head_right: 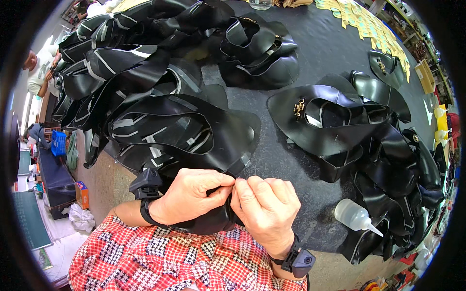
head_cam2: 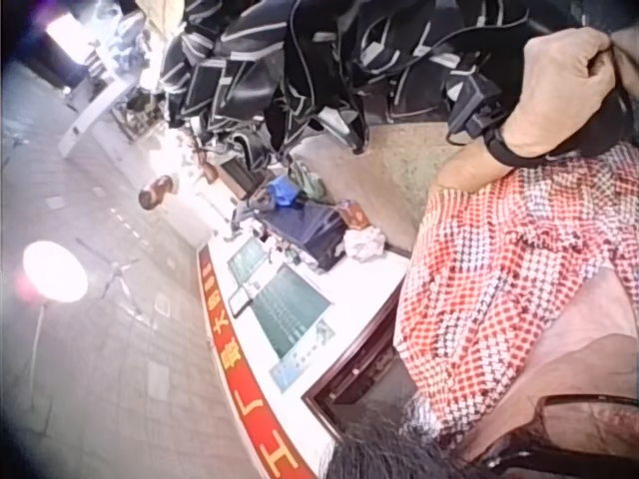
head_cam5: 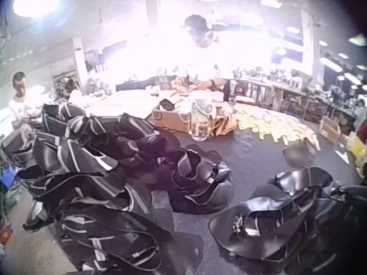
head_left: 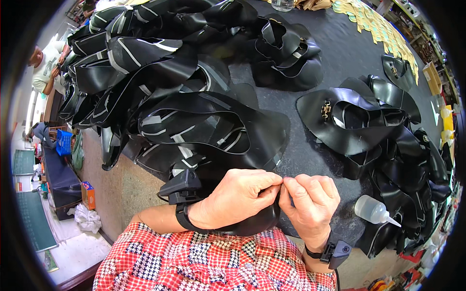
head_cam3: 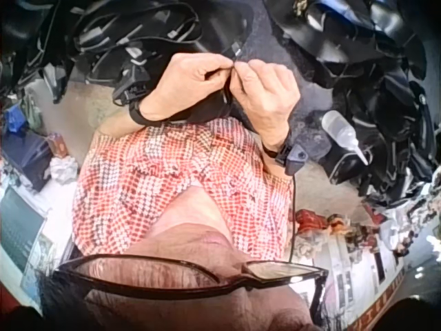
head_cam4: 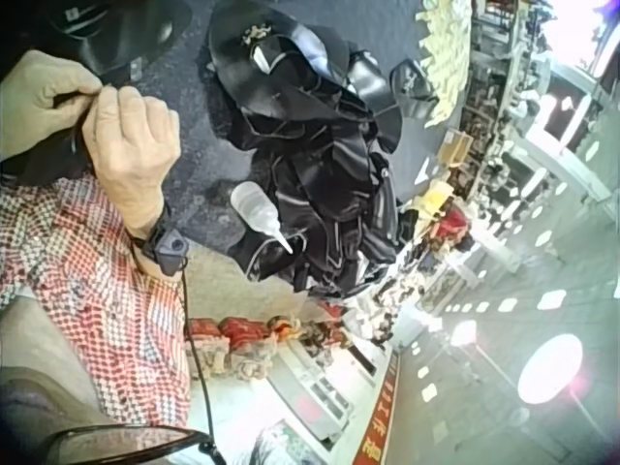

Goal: Applying adhesive from a bottle and cleaning the surfaces of black shoe uppers at a manufacturing workstation.

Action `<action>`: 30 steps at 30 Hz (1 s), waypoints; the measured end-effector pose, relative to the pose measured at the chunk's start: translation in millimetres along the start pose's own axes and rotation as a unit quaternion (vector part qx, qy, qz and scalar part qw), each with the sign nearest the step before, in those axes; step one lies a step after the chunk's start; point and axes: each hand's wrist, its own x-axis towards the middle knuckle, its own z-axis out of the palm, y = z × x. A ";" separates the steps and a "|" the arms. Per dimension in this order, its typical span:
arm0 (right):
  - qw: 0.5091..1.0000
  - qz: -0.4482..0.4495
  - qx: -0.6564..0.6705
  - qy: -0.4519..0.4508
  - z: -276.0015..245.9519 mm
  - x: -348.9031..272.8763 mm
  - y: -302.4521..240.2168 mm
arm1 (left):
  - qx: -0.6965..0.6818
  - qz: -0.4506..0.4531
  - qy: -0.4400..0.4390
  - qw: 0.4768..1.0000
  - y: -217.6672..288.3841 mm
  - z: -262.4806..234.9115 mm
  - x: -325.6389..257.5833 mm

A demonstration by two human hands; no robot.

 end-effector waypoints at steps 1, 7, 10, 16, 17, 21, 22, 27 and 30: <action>1.000 -0.001 0.006 -0.007 -0.1 0.3 0.5 | -0.001 0.000 -0.001 1.000 -0.3 0.0 0.2; 0.992 0.073 0.101 -0.015 0.3 0.3 4.1 | -0.035 -0.001 -0.027 0.999 -4.2 -2.3 2.7; 0.968 0.150 0.198 -0.012 0.1 -4.4 8.8 | -0.144 -0.091 -0.072 0.983 1.3 -5.2 5.0; 0.896 0.303 0.324 -0.006 -7.1 -13.2 14.8 | -0.232 -0.188 -0.110 0.948 1.5 -5.4 6.7; 0.896 0.304 0.323 -0.005 -6.8 -12.3 14.1 | -0.232 -0.187 -0.111 0.948 1.2 -5.7 7.5; 0.938 0.230 0.260 0.009 -7.8 -11.6 9.6 | -0.237 -0.199 -0.114 0.944 0.6 -6.4 7.1; 0.946 0.209 0.248 0.006 -8.6 -12.6 9.1 | -0.251 -0.214 -0.110 0.938 0.5 -6.9 6.7; 0.838 0.366 0.394 0.095 -13.4 -24.8 15.8 | -0.271 -0.217 -0.107 0.932 -3.5 -7.9 6.0; 0.706 0.407 0.553 0.174 -10.0 -28.3 22.8 | -0.287 -0.221 -0.108 0.926 -5.6 -5.5 8.0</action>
